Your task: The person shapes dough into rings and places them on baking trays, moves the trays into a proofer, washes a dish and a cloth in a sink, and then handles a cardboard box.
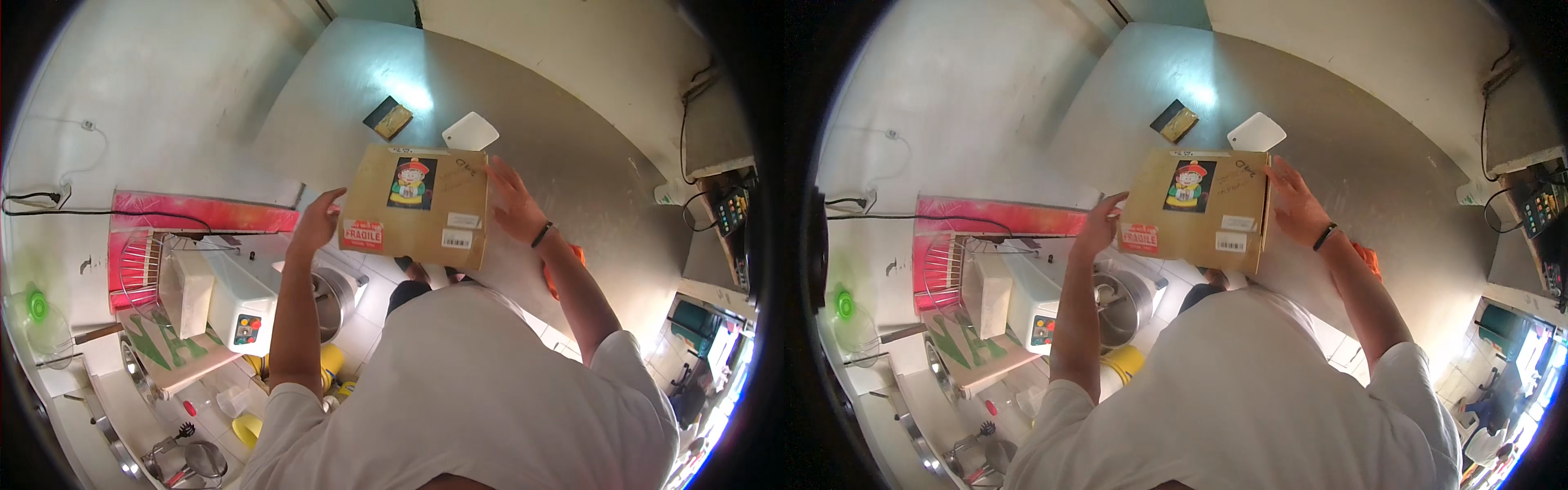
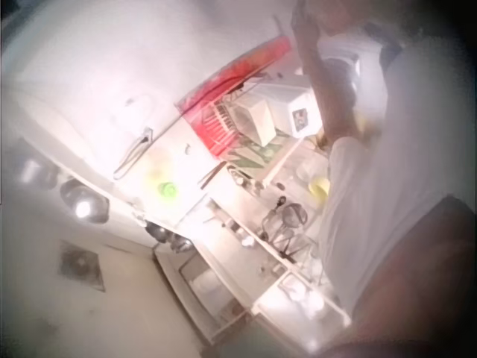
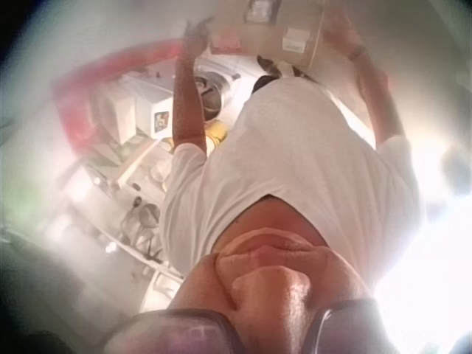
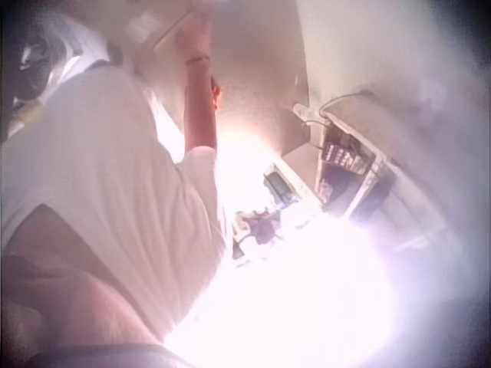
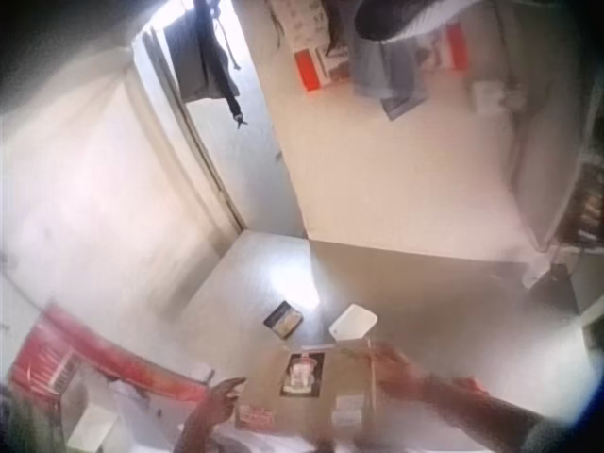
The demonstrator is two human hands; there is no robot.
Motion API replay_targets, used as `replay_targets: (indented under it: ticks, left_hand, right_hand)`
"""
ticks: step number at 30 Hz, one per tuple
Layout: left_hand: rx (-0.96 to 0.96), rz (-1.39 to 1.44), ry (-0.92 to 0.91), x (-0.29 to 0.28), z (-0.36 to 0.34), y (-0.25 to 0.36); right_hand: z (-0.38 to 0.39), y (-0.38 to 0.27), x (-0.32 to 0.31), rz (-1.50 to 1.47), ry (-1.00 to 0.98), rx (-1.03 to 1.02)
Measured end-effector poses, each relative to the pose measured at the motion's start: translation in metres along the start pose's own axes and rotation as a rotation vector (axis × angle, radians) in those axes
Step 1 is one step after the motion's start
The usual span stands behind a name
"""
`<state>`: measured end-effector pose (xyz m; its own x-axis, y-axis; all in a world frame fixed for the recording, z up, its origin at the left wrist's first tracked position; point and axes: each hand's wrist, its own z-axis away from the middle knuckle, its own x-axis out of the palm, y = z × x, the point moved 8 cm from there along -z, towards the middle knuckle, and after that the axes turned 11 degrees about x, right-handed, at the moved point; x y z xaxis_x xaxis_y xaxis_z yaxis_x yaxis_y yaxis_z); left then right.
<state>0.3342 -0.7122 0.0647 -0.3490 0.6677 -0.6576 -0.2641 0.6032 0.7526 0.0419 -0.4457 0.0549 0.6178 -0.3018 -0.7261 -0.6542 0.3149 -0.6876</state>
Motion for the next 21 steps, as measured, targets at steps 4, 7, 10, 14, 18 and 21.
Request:
replay_targets:
  ticks: [4,7,10,14,18,21]
  left_hand:
    - [-0.46,0.586,0.302,-0.007,0.04,-0.025]
    - [-0.513,0.569,0.239,0.01,0.051,-0.009]
    - [-0.562,0.557,0.245,0.029,0.065,-0.012]
    - [-0.539,0.63,0.211,0.046,0.059,0.005]
    - [-0.536,0.606,0.242,0.051,0.06,0.013]
    - [-0.502,0.67,0.287,0.045,0.052,0.034]
  right_hand:
    - [0.022,0.027,0.01,-0.276,-0.107,0.198]
    - [0.049,0.042,0.026,-0.66,-0.242,0.498]
    - [0.07,0.021,0.036,-0.827,-0.384,0.673]
    - [0.083,-0.004,0.045,-0.933,-0.466,0.758]
    - [0.08,-0.025,0.035,-0.981,-0.445,0.833]
    - [0.091,-0.018,0.041,-1.134,-0.48,1.012]
